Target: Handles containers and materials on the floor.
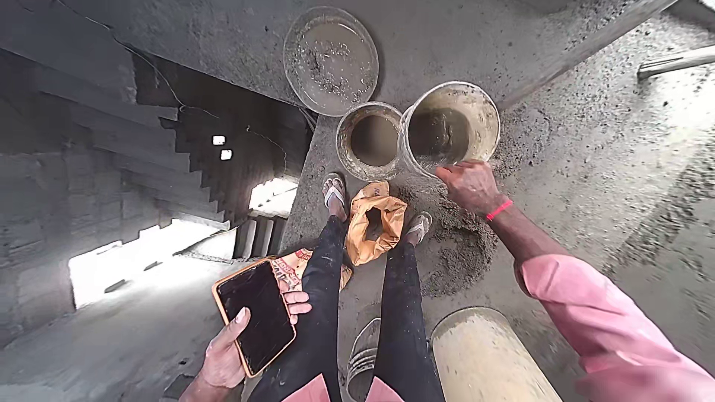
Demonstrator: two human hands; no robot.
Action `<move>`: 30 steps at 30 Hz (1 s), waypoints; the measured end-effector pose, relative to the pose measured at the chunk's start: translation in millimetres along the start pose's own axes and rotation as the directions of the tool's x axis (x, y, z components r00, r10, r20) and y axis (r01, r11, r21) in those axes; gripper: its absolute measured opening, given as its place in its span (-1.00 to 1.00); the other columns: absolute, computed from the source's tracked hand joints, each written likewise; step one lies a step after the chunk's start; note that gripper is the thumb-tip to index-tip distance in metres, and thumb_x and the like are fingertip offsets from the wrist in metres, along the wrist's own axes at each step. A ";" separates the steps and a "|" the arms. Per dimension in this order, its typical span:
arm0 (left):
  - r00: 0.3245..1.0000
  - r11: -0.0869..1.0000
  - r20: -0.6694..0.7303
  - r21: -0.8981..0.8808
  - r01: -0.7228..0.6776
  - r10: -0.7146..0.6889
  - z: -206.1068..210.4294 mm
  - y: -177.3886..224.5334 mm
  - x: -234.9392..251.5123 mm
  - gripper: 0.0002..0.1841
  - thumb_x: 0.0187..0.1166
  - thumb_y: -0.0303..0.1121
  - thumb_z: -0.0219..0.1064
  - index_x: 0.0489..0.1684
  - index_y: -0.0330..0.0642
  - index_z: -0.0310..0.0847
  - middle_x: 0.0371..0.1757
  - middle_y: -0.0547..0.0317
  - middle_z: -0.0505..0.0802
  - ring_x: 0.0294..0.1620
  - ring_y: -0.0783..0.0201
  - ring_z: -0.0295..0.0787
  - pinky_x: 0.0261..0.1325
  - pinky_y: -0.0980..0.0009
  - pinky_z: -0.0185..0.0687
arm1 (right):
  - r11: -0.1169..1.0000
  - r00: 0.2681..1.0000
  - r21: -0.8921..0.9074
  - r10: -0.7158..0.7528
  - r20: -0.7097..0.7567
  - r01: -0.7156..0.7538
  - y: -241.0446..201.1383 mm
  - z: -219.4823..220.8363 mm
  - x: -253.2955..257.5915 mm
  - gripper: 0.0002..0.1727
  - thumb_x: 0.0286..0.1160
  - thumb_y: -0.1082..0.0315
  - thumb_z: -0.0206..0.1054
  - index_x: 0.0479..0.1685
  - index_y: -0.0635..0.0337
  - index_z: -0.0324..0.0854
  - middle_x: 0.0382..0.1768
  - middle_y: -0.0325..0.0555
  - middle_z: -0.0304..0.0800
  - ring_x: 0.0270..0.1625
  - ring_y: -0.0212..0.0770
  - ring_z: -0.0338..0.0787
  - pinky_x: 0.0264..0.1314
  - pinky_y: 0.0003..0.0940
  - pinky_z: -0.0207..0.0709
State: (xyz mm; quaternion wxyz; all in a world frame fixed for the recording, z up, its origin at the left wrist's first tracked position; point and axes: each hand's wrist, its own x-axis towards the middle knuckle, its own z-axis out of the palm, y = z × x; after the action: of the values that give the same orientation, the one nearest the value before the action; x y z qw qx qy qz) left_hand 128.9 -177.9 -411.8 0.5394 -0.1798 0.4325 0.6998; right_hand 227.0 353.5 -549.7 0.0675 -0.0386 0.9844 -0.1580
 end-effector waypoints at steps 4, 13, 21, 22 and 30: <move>1.000 1.000 0.009 0.010 -0.026 0.026 -7.4 0.3 -0.9 -0.34 0.58 0.22 0.26 0.49 -0.06 0.59 0.26 -0.18 0.84 0.26 -0.07 0.84 0.31 0.06 0.77 | 1.000 0.999 0.007 -0.020 -0.051 0.021 -2.1 5.3 0.0 -0.83 0.57 0.48 0.19 -0.20 0.10 0.71 -0.40 -0.04 0.86 -0.34 0.03 0.87 -0.23 0.01 0.69; 0.996 0.998 -0.069 -0.006 -0.059 0.058 -13.4 15.2 -9.4 -0.39 0.52 0.20 0.33 0.42 0.02 0.67 0.22 -0.12 0.87 0.22 -0.01 0.87 0.25 0.09 0.80 | 0.999 0.999 -0.036 -0.001 -0.035 0.000 6.2 3.6 37.7 -0.83 0.58 0.48 0.16 -0.18 0.11 0.69 -0.48 0.02 0.80 -0.40 0.12 0.84 -0.30 0.09 0.65; 0.995 0.993 -0.052 -0.086 -0.084 0.080 -14.4 11.4 -4.3 -0.48 0.60 0.14 0.28 0.38 0.05 0.71 0.21 0.01 0.90 0.21 0.15 0.88 0.27 0.22 0.80 | 0.999 1.000 -0.038 -0.014 -0.018 0.014 -3.4 -23.0 22.7 -0.86 0.56 0.44 0.19 -0.25 0.14 0.67 -0.51 0.02 0.76 -0.43 0.11 0.80 -0.35 0.08 0.60; 0.997 0.994 -0.030 -0.083 -0.073 0.070 -16.9 9.8 -8.0 -0.46 0.61 0.14 0.27 0.42 0.02 0.68 0.23 -0.03 0.88 0.24 0.10 0.86 0.30 0.18 0.79 | 0.999 1.000 -0.044 -0.008 0.010 0.008 -6.7 -16.0 33.0 -0.86 0.58 0.44 0.19 -0.22 0.14 0.68 -0.50 0.04 0.77 -0.42 0.13 0.81 -0.34 0.10 0.61; 0.965 0.947 0.134 -0.264 -0.182 0.223 59.0 71.1 28.0 -0.16 0.26 0.29 0.45 0.43 -0.17 0.55 0.13 -0.16 0.81 0.14 -0.14 0.80 0.25 -0.05 0.74 | 0.998 0.997 0.058 -0.024 0.072 0.019 -38.3 -39.5 -16.1 -0.83 0.53 0.47 0.21 -0.20 0.12 0.75 -0.36 -0.02 0.87 -0.32 0.08 0.86 -0.24 0.10 0.66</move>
State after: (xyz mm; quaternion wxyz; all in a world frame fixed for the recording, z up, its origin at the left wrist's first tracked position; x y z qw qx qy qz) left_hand 67.0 -117.1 -369.6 0.4708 -0.1430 0.3118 0.8128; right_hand 239.3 330.9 -498.5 0.1028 -0.0530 0.9758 -0.1855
